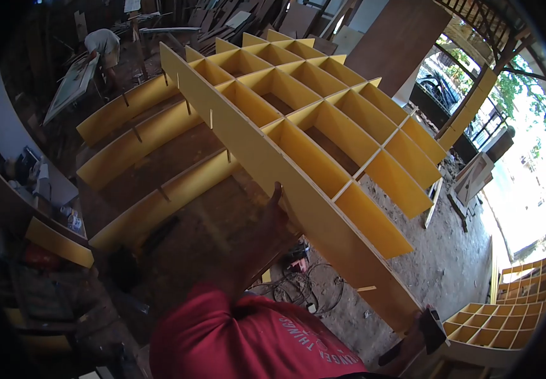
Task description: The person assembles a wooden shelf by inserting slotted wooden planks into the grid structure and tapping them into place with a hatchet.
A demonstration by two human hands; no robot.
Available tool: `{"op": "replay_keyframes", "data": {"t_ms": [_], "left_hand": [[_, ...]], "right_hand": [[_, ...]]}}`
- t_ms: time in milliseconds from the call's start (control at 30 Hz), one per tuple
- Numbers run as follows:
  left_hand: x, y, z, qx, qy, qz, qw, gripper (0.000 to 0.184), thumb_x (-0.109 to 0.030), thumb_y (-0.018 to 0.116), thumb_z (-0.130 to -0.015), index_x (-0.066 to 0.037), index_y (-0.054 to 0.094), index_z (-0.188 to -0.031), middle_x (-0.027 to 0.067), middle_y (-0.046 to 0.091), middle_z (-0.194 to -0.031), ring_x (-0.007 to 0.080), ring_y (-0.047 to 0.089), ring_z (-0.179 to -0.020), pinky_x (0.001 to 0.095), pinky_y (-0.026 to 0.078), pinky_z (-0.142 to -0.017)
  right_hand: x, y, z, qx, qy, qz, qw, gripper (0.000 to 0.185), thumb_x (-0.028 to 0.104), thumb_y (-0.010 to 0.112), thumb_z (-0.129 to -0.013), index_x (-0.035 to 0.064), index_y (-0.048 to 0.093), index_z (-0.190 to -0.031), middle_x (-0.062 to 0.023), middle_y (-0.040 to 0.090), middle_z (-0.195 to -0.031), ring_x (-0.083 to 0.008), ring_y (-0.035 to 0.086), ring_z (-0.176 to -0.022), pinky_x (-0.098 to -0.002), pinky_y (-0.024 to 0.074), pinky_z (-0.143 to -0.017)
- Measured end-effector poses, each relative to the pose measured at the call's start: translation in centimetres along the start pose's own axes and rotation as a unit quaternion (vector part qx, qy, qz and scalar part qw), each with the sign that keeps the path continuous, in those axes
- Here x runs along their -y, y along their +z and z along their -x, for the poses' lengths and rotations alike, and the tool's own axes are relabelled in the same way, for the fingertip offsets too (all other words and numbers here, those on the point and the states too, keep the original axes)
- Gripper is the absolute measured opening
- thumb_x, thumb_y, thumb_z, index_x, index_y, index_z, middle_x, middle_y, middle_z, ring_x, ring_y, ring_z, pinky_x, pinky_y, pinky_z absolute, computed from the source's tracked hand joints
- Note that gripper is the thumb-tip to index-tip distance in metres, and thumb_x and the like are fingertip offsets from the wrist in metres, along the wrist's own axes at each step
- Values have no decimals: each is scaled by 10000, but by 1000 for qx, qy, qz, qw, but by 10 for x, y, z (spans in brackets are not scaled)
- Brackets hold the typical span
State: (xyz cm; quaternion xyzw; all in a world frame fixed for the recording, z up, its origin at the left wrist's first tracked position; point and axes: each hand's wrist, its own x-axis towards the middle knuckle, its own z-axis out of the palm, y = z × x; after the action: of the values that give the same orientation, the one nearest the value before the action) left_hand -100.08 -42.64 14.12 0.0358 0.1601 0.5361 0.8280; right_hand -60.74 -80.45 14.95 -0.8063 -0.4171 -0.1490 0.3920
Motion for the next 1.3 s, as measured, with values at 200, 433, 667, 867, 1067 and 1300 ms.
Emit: {"op": "replay_keyframes", "data": {"t_ms": [200,433,667,867,1067,1300], "left_hand": [[-23,-94,-87,-5,136,-107,985,795,-630,590,-1041,-84,409,-1590,140,553,-1518,317,535,-1417,558,478,-1154],[-157,-122,-149,-58,164,-148,974,986,-729,692,-927,-77,397,-1605,189,482,-1595,377,486,-1458,563,400,-1213],[-162,-150,-159,26,161,-138,977,846,-622,646,-1015,-64,392,-1598,152,530,-1560,335,527,-1428,545,442,-1176],[-56,-147,-127,51,97,-60,992,736,-591,624,-1037,-68,454,-1527,117,604,-1461,293,587,-1357,516,525,-1105],[-60,-138,-130,14,160,-60,985,751,-582,650,-1026,-88,438,-1551,145,575,-1489,324,549,-1399,516,481,-1157],[-69,-132,-129,-7,137,-75,988,871,-582,670,-1017,-63,336,-1633,161,438,-1625,331,434,-1500,528,365,-1249]], "right_hand": [[69,-4,3,56,-43,-12,997,291,82,741,-946,-36,718,-1212,-152,706,-1086,-287,670,-938,-400,554,-836],[219,64,-9,56,-125,-80,987,257,30,774,-887,-12,725,-1136,-166,703,-1034,-339,692,-978,-427,564,-847],[244,122,-13,86,-159,-50,982,154,128,784,-947,1,699,-967,-123,674,-945,-272,671,-825,-418,516,-720],[228,150,-5,112,-54,-74,989,187,162,781,-976,0,696,-936,-105,638,-904,-230,647,-744,-400,502,-664],[254,145,-11,84,-176,-58,979,136,108,782,-942,-6,708,-950,-138,687,-947,-297,680,-895,-434,529,-779],[264,158,-22,78,-206,-17,975,171,23,771,-845,35,737,-1012,-126,707,-1000,-355,677,-952,-457,558,-837]]}}
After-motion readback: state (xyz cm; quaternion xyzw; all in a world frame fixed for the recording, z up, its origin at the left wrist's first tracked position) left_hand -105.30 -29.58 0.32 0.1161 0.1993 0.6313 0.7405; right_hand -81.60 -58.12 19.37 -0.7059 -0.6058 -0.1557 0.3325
